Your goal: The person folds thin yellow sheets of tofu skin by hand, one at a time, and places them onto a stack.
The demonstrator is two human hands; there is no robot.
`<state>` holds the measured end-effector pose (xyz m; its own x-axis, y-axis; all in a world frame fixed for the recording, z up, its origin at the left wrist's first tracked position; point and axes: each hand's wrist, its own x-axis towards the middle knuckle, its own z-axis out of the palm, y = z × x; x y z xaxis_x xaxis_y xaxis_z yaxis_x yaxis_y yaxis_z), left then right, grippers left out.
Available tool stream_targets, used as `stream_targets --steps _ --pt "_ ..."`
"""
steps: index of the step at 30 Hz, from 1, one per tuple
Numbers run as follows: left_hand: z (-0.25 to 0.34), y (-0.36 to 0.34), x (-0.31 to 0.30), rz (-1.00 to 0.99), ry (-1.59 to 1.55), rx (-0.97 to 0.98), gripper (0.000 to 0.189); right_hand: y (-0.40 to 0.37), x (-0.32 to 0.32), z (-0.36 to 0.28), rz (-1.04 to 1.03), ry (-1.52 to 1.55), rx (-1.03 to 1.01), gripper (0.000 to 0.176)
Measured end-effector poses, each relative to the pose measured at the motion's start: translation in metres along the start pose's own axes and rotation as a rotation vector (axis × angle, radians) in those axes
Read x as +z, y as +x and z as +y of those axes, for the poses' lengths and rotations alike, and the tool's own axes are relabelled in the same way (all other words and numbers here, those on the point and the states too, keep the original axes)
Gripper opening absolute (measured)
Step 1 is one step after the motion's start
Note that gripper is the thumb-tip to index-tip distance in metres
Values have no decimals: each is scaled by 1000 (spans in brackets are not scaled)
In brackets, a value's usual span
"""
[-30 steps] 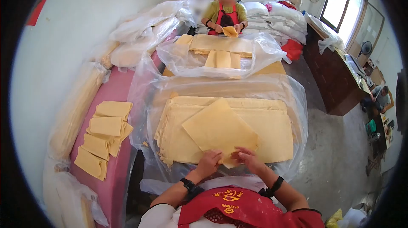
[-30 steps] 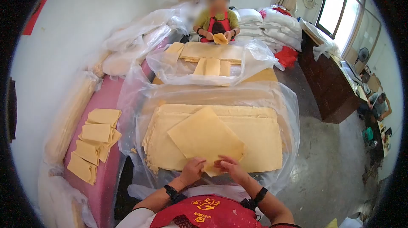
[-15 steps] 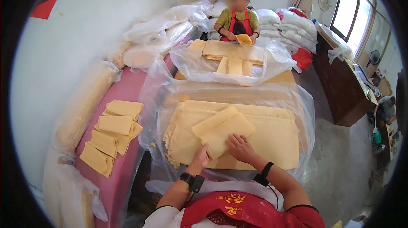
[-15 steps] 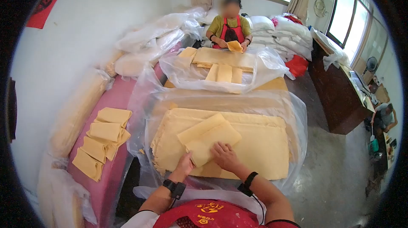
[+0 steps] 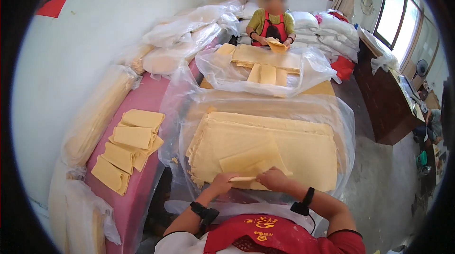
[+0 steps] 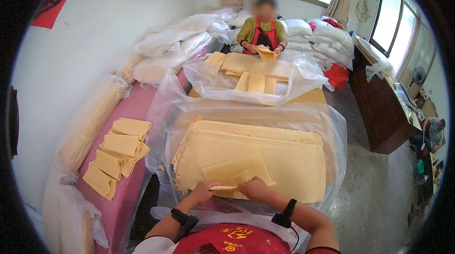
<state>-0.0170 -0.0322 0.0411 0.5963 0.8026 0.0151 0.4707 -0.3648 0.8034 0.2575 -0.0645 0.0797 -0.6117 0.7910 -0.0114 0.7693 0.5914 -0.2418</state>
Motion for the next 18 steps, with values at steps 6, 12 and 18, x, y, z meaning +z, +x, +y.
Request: stream_targets --steps 6,12,18 --pt "-21 13 -4 75 -173 -408 26 -18 -3 51 29 177 294 28" --pt "-26 19 7 385 -79 -330 33 17 3 58 243 -50 362 21" --pt "26 42 10 502 596 486 49 32 24 73 177 -151 408 18"
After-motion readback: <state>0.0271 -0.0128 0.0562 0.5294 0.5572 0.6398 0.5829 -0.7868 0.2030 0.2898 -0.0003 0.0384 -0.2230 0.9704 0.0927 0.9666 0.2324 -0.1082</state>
